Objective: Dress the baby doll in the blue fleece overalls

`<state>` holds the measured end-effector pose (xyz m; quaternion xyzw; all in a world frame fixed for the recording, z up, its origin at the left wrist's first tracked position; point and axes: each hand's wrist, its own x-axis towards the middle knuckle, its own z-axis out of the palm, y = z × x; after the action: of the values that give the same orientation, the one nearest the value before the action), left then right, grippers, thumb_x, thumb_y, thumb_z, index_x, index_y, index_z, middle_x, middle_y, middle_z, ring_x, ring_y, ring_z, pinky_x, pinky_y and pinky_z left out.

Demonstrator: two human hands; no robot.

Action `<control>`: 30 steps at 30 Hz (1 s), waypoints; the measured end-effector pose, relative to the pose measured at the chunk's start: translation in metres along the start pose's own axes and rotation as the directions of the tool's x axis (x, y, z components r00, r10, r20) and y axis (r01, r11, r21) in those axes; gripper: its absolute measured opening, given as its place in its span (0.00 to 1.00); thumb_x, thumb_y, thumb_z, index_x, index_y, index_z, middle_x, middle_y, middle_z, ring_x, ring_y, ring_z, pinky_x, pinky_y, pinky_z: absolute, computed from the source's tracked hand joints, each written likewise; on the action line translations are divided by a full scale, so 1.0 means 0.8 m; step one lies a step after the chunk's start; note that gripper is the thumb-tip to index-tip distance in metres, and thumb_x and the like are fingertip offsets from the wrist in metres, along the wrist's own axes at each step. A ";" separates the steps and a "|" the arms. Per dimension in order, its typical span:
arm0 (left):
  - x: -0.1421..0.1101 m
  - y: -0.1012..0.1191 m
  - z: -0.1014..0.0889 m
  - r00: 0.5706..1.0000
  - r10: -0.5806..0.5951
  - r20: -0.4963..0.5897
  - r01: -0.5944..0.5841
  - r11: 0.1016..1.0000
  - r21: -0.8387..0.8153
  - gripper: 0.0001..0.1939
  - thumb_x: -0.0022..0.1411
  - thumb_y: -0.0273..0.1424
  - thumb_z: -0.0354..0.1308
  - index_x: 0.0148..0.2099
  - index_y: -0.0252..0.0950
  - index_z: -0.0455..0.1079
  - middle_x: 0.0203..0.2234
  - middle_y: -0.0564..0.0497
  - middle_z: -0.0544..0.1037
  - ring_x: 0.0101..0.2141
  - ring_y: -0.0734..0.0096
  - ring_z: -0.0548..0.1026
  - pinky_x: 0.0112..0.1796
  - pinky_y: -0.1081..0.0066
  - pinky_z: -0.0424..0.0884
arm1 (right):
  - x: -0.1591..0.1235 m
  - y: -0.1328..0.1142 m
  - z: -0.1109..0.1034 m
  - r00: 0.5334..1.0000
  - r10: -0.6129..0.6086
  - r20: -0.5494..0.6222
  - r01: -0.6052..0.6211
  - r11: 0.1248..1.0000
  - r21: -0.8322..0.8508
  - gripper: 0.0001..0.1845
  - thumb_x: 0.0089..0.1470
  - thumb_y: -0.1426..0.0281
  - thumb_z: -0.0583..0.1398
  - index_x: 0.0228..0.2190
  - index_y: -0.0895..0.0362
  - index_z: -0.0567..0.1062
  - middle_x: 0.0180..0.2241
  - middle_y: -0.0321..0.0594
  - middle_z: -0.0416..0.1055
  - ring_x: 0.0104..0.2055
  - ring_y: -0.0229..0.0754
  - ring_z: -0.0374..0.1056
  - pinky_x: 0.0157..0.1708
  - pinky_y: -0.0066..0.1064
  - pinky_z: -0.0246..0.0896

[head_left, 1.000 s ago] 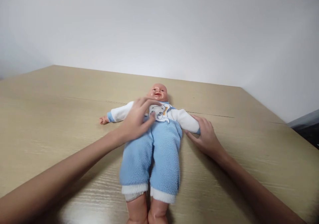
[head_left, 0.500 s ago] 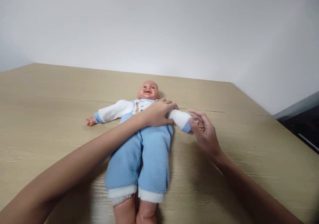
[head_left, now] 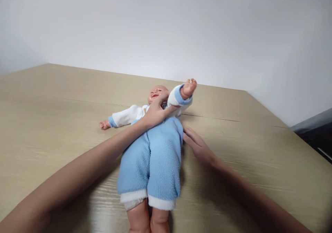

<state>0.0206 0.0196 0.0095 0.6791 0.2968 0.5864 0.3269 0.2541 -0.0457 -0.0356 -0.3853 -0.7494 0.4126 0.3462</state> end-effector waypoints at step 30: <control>-0.001 -0.013 -0.108 0.910 -0.362 -0.201 0.201 0.811 -0.549 0.28 0.65 0.59 0.65 0.55 0.44 0.78 0.49 0.45 0.87 0.62 0.40 0.79 0.57 0.44 0.79 | 0.098 -0.043 0.097 0.979 0.079 0.186 -0.192 0.654 0.732 0.22 0.56 0.51 0.72 0.47 0.49 0.81 0.52 0.38 0.82 0.57 0.54 0.74 0.62 0.46 0.68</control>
<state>-0.0650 0.0337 0.0092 0.4181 0.2725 0.6834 0.5328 0.1423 -0.0177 -0.0221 -0.2352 -0.5056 0.7334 0.3890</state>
